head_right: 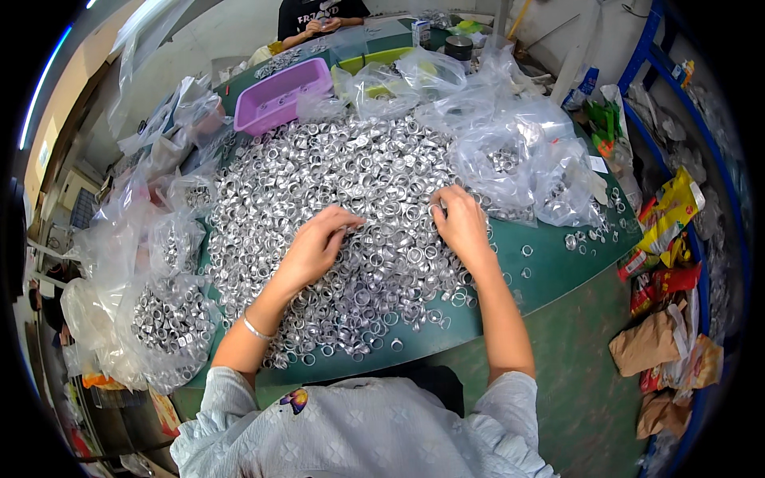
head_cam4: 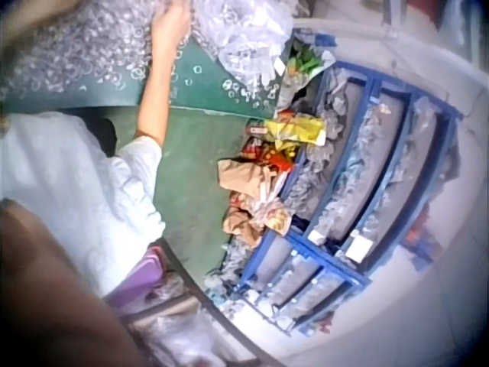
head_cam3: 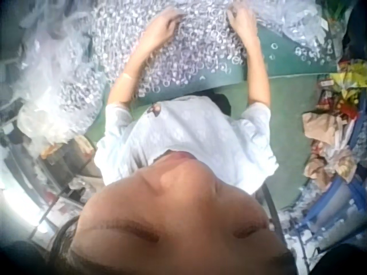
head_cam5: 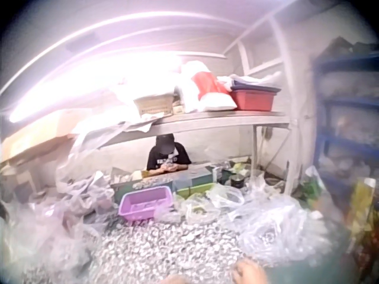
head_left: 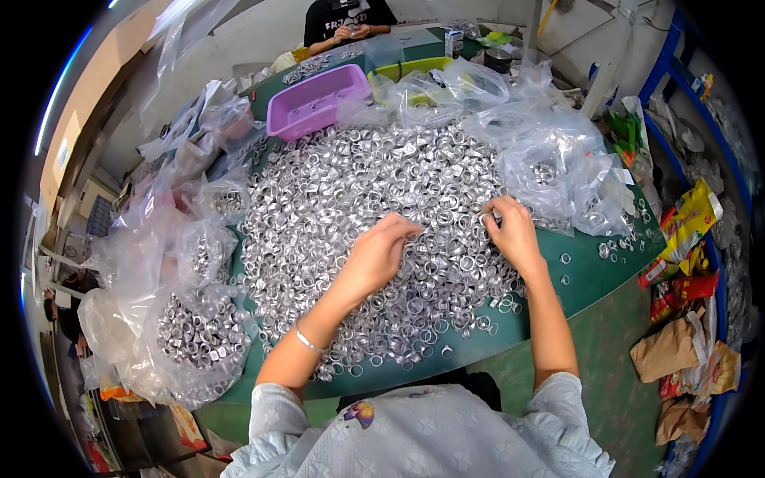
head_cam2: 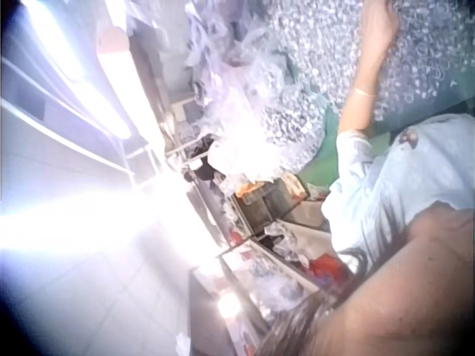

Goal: The person sorts small metal rings and caps from a large pile on a workbench by hand, placing them into a plastic container and bags, and eventually picks up a water bottle.

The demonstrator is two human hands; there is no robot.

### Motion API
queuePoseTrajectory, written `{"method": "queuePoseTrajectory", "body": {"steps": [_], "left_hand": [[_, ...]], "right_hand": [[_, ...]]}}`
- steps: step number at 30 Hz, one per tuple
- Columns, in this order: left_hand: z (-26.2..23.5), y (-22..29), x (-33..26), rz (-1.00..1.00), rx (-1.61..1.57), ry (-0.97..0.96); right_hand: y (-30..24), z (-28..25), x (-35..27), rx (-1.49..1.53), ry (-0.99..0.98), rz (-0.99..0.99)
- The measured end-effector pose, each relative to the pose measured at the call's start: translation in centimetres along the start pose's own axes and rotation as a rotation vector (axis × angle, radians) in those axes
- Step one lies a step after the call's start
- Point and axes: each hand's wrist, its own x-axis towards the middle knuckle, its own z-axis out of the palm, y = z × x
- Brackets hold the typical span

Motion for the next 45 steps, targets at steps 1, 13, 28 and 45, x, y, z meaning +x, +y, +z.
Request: {"method": "queuePoseTrajectory", "body": {"steps": [1,13,28,45], "left_hand": [[0.5,0.1,1.3,0.022,0.024,-0.003],[7.6,-2.4,13.7,0.264,0.358,-0.196],[2.3,-5.0,12.5,-0.605,-0.983,-0.032],[1.9,-7.2,11.1,0.017,0.099,0.140]], "right_hand": [[0.0,-0.1,0.0,0.018,-0.004,-0.017],[3.4,-1.7,-0.1,2.145,-0.001,0.787],[1.3,0.4,8.1,0.748,-0.175,0.383],[2.2,2.4,12.4,0.091,-0.290,-0.054]]}}
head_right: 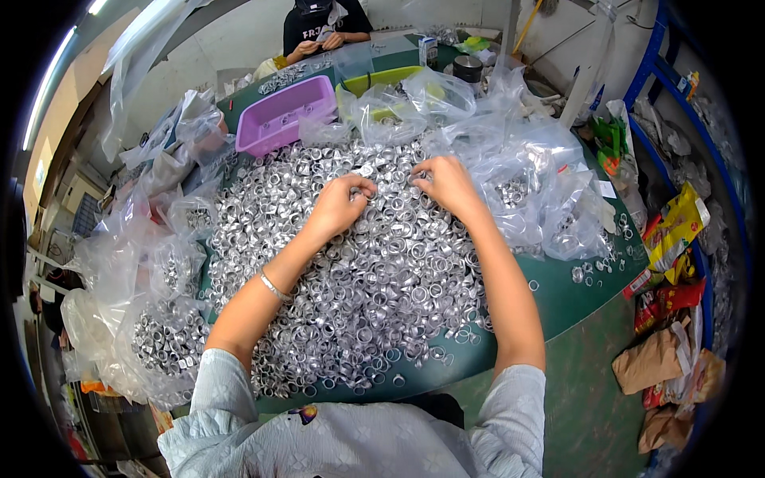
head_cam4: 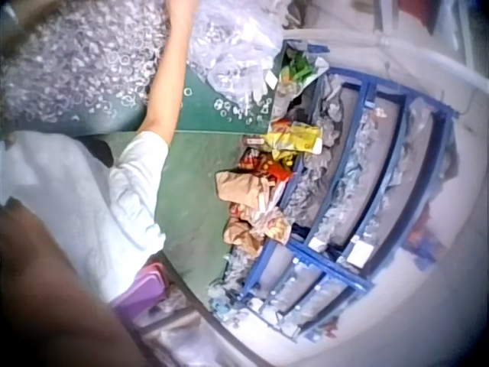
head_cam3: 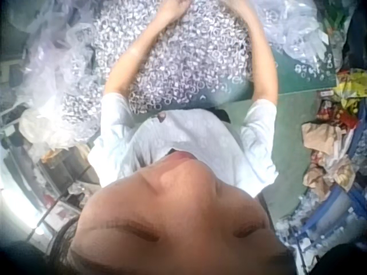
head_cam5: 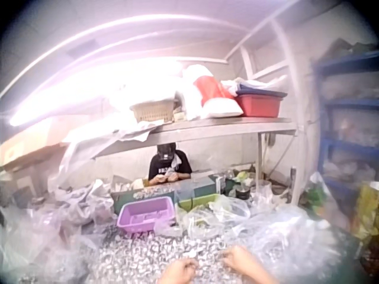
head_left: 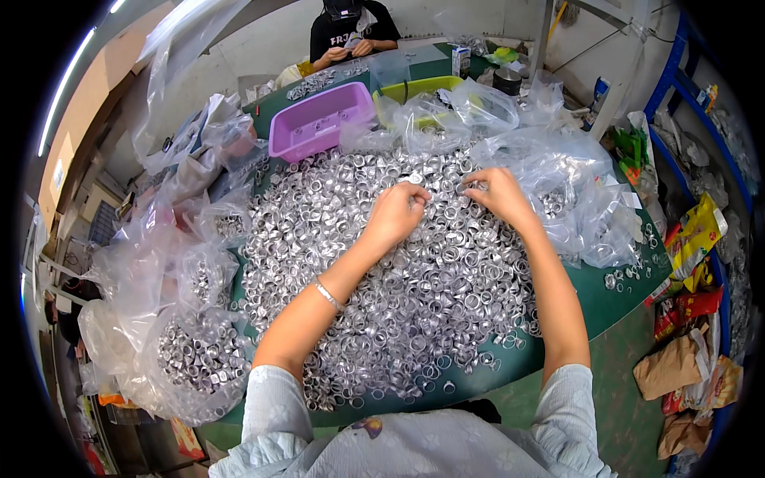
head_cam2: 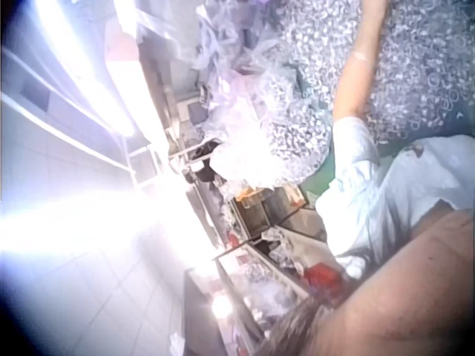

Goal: The person sorts small metal rings and caps from a large pile on a workbench by hand, placing them into a plastic container and bags, and eventually picks up a water bottle.

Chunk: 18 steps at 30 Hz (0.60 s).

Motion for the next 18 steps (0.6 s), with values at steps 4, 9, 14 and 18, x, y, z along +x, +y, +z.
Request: {"method": "queuePoseTrajectory", "body": {"steps": [4,9,14,18], "left_hand": [[-0.2,-0.3,0.9,-0.414,-0.618,-0.116],[-3.2,-0.6,-0.4,-0.595,-0.716,-0.097],[-2.4,-4.9,-0.8,-0.374,-0.377,-0.018],[-1.7,-3.6,1.7,-0.193,-0.020,0.006]], "right_hand": [[1.1,1.1,1.4,-0.303,-0.042,-0.063],[-0.2,-1.2,-0.1,0.631,-0.166,0.222],[-0.2,0.0,-1.6,1.822,-0.229,0.261],[-0.6,0.5,-0.8,1.785,-0.170,0.237]]}}
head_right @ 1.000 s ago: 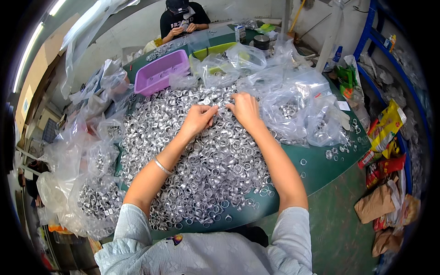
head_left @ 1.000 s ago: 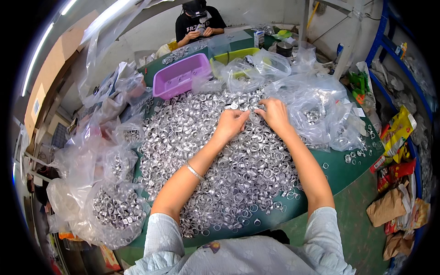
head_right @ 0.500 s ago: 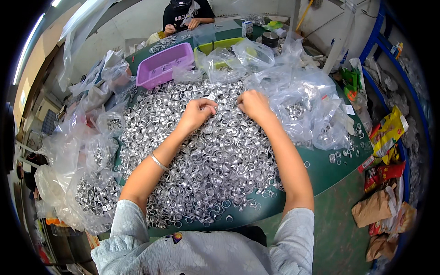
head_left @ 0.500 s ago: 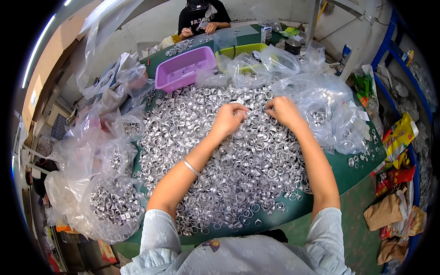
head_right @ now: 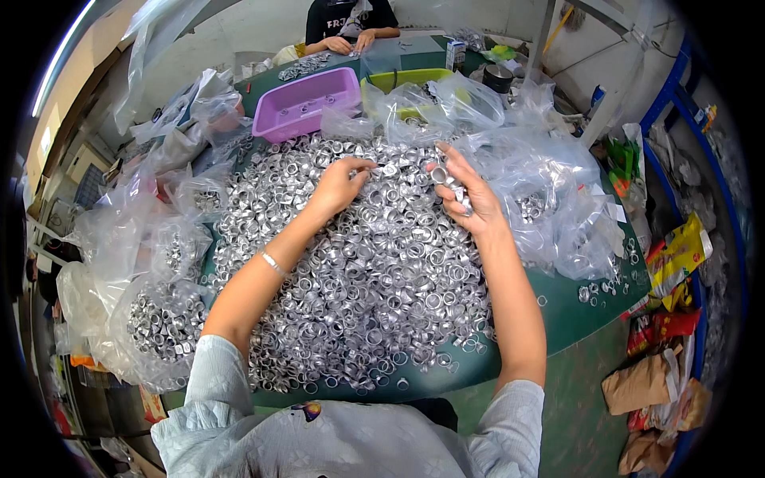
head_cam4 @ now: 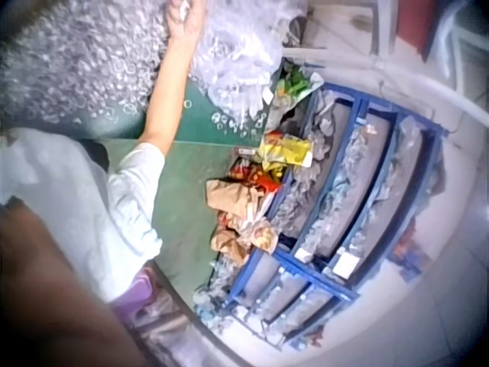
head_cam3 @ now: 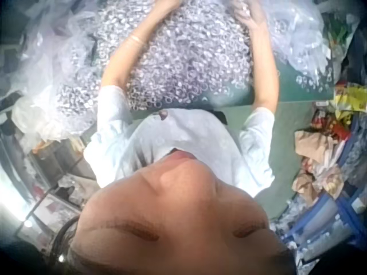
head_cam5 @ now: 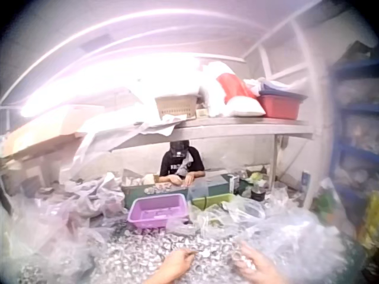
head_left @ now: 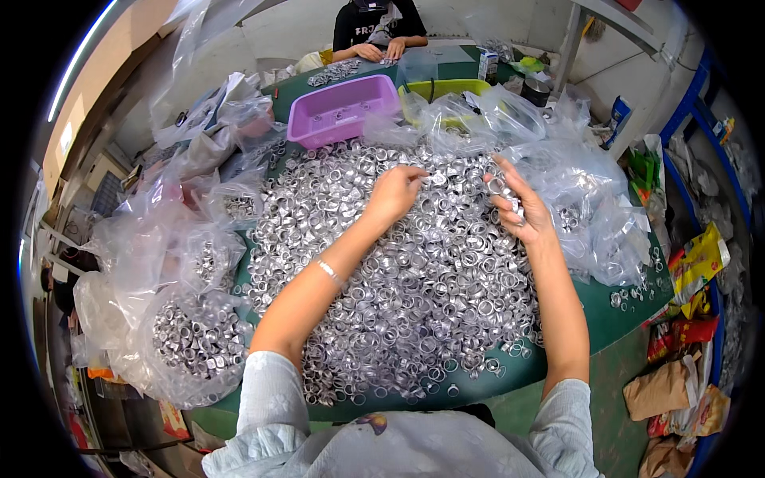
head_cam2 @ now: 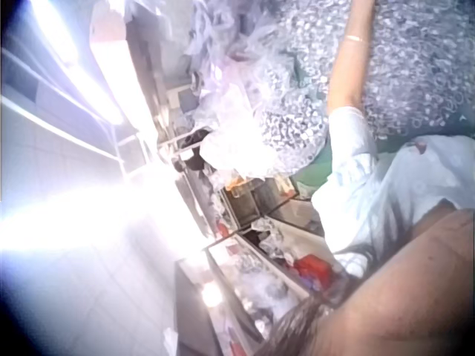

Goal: The person sorts small metal rings and caps from a large pile on a workbench by hand, placing them into a plastic container and bags, and eventually picks up a water bottle.

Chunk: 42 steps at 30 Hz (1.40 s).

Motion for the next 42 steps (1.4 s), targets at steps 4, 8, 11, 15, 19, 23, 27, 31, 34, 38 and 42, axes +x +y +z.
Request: {"method": "queuePoseTrajectory", "body": {"steps": [4,8,11,15,19,23,27,31,34,38,42], "left_hand": [[0.9,-0.2,2.2,0.048,0.250,-0.087],[1.9,0.5,3.0,0.070,0.374,-0.141],[2.1,0.4,3.1,0.133,0.370,-0.203],[2.1,-0.1,2.9,0.125,0.333,-0.176],[1.8,-0.5,3.1,0.156,0.172,-0.143],[1.2,-1.0,2.4,0.088,-0.095,-0.013],[-1.5,0.6,0.1,-0.369,-1.192,-0.123],[-3.6,0.5,-3.7,-0.545,-1.858,-0.173],[-4.9,0.6,-7.4,-0.559,-1.988,-0.216],[-6.0,2.6,-11.4,-0.687,-1.837,-0.095],[-5.8,2.1,-15.0,-0.678,-1.749,-0.166]], "right_hand": [[0.1,1.7,2.1,-1.187,0.238,0.033],[1.9,1.5,3.3,-1.982,0.298,-0.218],[2.8,3.7,4.1,-2.229,0.350,-0.061],[2.9,5.2,4.5,-2.323,0.334,0.062],[4.0,4.3,4.8,-2.370,0.412,-0.013],[3.6,3.5,3.9,-2.245,0.384,-0.102],[3.4,3.5,3.4,-2.226,0.348,-0.019],[4.9,4.4,3.8,-2.378,0.436,-0.084],[5.4,4.6,4.1,-2.460,0.444,-0.120],[5.1,4.3,4.5,-2.496,0.426,-0.064],[4.5,5.1,3.2,-2.398,0.349,-0.122]]}}
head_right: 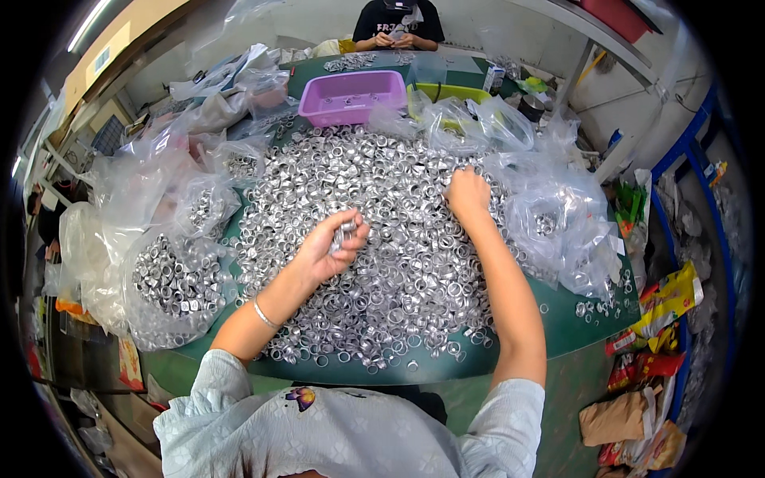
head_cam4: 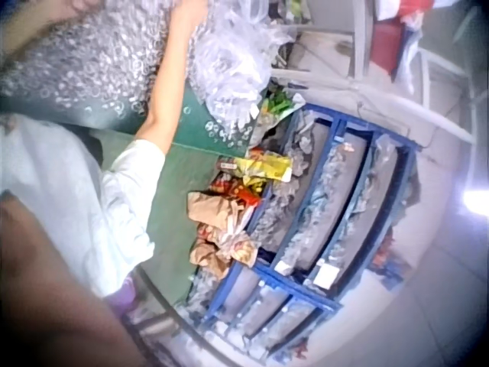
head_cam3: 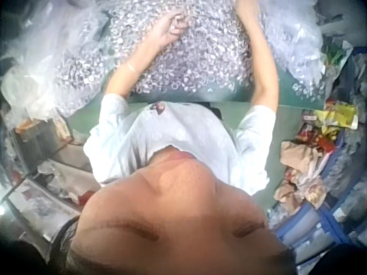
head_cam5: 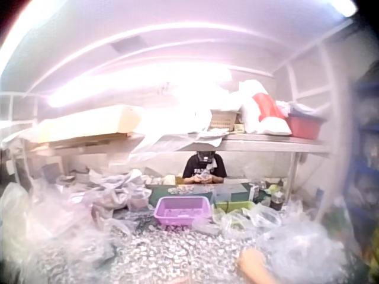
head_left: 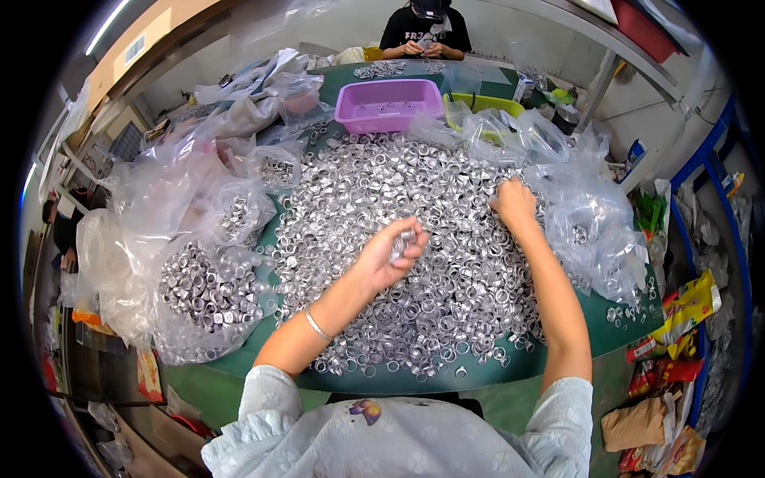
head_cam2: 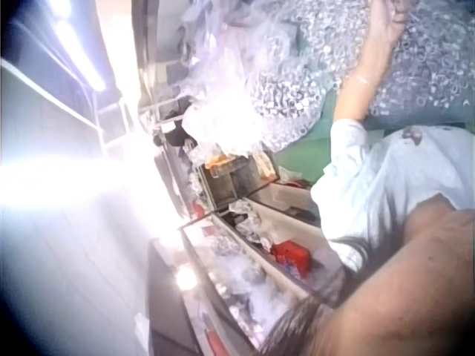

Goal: The person sorts small metal rings and caps from a large pile on a workbench by hand, placing them into a plastic container and bags, and eventually picks up a water bottle.

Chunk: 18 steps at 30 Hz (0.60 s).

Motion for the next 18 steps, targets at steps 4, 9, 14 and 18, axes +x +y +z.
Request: {"method": "queuePoseTrajectory", "body": {"steps": [4,9,14,18], "left_hand": [[0.4,-2.0,-2.5,-0.096,-0.086,0.046],[0.6,-3.9,-4.3,-0.106,-0.057,-0.044],[0.0,-4.5,-2.4,-0.078,-0.045,0.034],[1.9,-3.7,-0.5,-0.063,-0.065,0.038]], "right_hand": [[1.0,1.8,0.0,0.042,0.107,-0.062],[2.9,0.1,-0.2,0.601,0.073,-0.099],[-2.3,-3.9,-5.5,1.330,-0.363,0.039],[-5.2,-4.3,-7.7,1.075,-0.151,-0.401]]}}
